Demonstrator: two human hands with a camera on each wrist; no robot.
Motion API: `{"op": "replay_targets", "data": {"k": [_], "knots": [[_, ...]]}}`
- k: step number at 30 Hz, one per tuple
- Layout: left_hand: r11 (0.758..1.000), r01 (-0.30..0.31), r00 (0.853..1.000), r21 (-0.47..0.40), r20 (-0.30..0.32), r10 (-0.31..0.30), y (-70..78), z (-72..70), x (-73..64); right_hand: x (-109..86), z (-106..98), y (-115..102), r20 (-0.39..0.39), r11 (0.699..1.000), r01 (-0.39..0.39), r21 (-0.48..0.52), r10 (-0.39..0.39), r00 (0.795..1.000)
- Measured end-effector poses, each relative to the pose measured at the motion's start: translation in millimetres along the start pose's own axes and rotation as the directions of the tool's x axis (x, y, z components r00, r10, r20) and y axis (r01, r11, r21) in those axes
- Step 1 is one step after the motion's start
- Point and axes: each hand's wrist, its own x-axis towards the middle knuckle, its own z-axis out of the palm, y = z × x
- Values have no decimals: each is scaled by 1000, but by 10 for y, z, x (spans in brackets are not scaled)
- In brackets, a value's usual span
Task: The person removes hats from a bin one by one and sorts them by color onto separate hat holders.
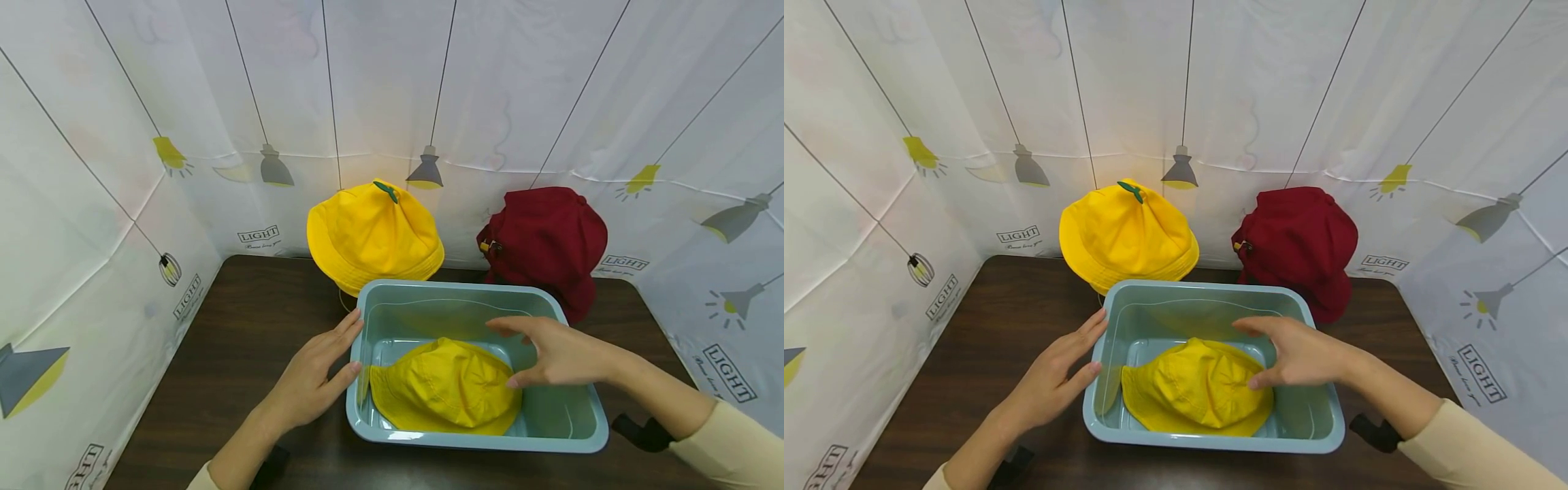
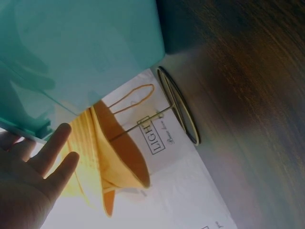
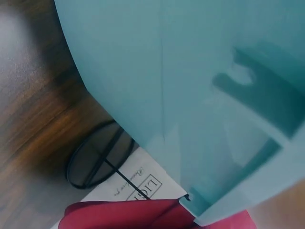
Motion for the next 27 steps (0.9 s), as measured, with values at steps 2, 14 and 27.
{"op": "replay_targets", "data": {"k": [2,14,27], "knots": [[1000,2,1000,0,2,-2,3,-4,1,12,16,4,8,1000,2,-1,-2,1000],[1000,3,1000,-1,6,-3,0,-12,4,93,52,18,89,1000,0,9,-1,996],[1000,-11,1000,1,-10,11,4,-9,1,264,186,47,163,999,-10,48,2,987]]}}
